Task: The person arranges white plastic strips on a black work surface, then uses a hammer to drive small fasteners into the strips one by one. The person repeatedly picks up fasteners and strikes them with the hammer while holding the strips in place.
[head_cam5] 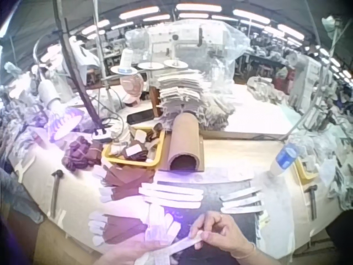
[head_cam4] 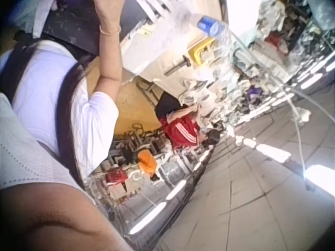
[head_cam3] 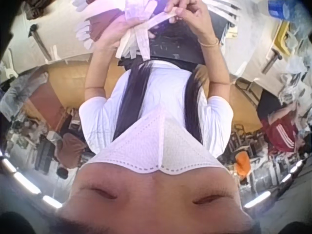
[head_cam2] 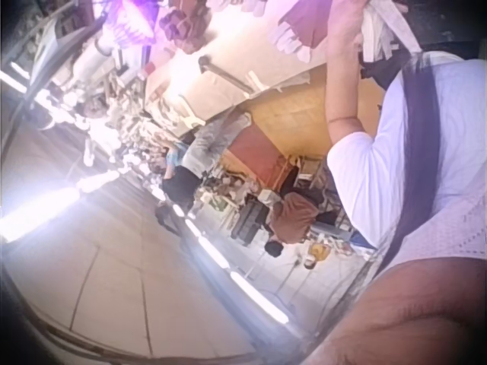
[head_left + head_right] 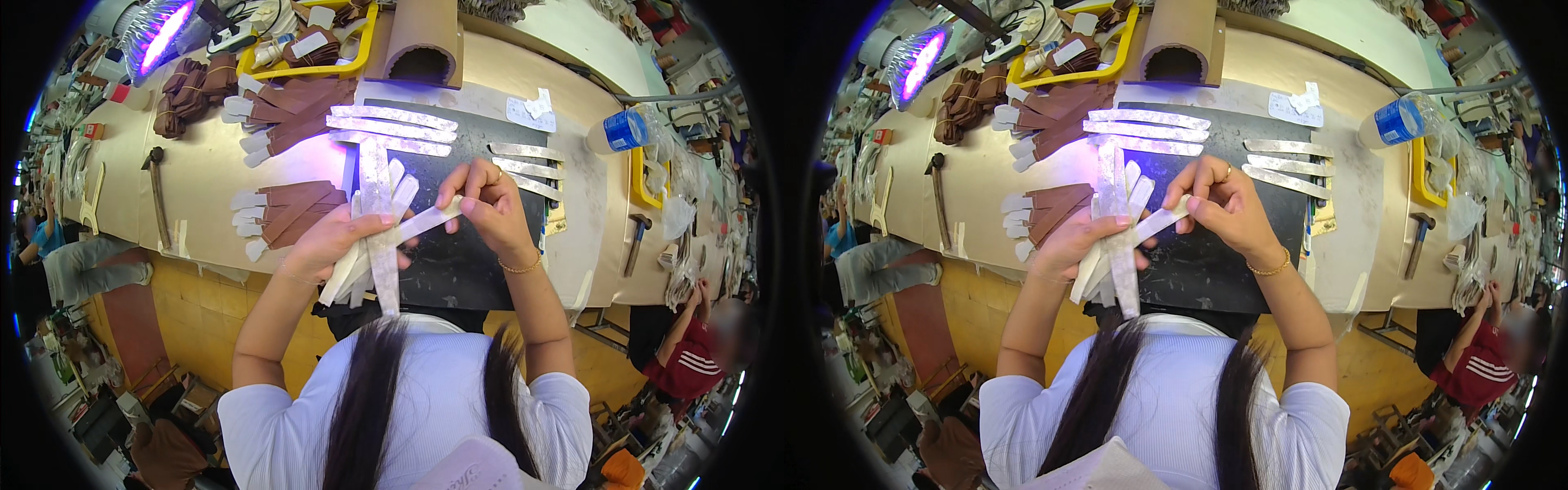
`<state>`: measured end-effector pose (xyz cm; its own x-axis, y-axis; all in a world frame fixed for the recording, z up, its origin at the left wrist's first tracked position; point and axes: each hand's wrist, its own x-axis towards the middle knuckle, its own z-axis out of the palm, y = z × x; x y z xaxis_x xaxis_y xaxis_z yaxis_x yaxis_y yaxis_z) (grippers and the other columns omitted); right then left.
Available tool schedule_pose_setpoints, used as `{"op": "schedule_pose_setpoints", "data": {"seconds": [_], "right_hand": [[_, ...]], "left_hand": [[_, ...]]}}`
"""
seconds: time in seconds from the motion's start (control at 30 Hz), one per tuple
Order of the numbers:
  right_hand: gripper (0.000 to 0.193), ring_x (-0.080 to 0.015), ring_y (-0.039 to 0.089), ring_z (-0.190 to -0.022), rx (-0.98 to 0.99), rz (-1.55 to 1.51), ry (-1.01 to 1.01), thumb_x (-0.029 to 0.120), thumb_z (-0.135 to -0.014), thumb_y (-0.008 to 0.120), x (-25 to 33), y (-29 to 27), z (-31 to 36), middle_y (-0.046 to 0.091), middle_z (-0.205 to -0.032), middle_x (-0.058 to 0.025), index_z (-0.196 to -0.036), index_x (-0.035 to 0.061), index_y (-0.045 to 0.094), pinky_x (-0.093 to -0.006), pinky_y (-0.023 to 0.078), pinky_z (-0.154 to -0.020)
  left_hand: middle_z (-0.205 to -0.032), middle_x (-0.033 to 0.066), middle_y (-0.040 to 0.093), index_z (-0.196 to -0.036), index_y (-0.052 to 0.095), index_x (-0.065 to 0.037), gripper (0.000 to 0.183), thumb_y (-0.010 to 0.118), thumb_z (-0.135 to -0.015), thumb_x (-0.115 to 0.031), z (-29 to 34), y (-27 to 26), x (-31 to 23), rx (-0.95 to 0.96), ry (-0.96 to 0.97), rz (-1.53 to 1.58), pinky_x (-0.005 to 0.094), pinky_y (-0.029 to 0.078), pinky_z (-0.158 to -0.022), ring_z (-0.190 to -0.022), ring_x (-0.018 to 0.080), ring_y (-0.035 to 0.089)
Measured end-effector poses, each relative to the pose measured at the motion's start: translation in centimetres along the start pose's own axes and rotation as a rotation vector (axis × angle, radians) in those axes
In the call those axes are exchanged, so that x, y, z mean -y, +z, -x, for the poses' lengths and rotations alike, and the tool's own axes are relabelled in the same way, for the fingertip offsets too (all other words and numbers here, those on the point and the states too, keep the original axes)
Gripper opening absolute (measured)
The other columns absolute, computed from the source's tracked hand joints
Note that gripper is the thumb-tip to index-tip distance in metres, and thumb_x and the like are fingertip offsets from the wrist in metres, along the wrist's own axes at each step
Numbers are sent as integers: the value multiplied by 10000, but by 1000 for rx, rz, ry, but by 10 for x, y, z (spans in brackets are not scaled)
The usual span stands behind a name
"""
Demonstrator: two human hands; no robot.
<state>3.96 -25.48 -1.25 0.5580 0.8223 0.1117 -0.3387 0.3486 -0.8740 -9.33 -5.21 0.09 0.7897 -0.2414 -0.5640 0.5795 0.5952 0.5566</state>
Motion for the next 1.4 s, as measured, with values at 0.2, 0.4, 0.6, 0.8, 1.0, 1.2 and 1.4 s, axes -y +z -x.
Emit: {"op": "schedule_pose_setpoints", "data": {"seconds": [0.2, 0.4, 0.6, 0.8, 1.0, 1.2, 1.4], "right_hand": [[197, -193, 675, -823, -253, 3, 109, 54, -870, 648, 20, 10, 16, 629, -927, -142, -1034, -19, 568, -267, 565, -719], [185, -135, 677, -767, -555, 892, 173, 75, -864, 678, -11, -41, 43, 677, -868, -102, -1015, -20, 630, -225, 542, -660], [124, -109, 663, -629, -654, 777, 391, 97, -878, 659, -19, -34, 32, 670, -740, -73, -914, -16, 622, -211, 509, -526], [133, -134, 681, -619, -508, 702, 419, 96, -892, 631, -30, -17, -13, 672, -723, -97, -874, -25, 579, -231, 533, -511], [128, -137, 665, -565, -460, 790, 461, 86, -887, 623, -29, -14, -35, 662, -700, -99, -859, -25, 567, -234, 521, -478], [216, -102, 585, -490, -411, 1441, 182, 210, -893, 667, -30, -12, -38, 619, -630, -34, -858, 26, 559, -217, 421, -432], [278, -91, 586, -622, -173, 569, 316, 257, -847, 707, -4, 21, -52, 655, -793, -66, -955, 5, 666, -258, 475, -593]], "left_hand": [[-1148, 202, 591, -1255, 453, 5, 430, 609, -911, -201, -3, -22, 0, -51, 304, 166, 467, 452, -1008, -1158, 319, 555], [-1002, 172, 634, -1268, 454, -2, 388, 561, -938, -178, 27, -53, -13, -126, 406, 197, 400, 558, -844, -935, 290, 662], [-965, 164, 637, -1273, 452, 6, 397, 569, -924, -144, 39, -50, -9, -195, 323, 174, 394, 599, -727, -850, 286, 687], [-1070, 198, 626, -1302, 406, -8, 451, 584, -901, -112, 27, -46, 1, -91, 226, 159, 451, 574, -820, -984, 326, 657], [-1099, 204, 621, -1294, 397, 1, 485, 625, -894, -149, 21, -31, 4, -74, 196, 66, 432, 569, -825, -999, 317, 654], [-1103, 222, 620, -1268, 414, 29, 519, 683, -860, -146, 24, -19, -3, -41, 100, -58, 399, 590, -745, -947, 296, 671], [-1017, 183, 660, -1205, 508, 43, 450, 712, -839, -120, 19, -9, -2, 4, 42, -199, 345, 588, -719, -826, 231, 686]]}}
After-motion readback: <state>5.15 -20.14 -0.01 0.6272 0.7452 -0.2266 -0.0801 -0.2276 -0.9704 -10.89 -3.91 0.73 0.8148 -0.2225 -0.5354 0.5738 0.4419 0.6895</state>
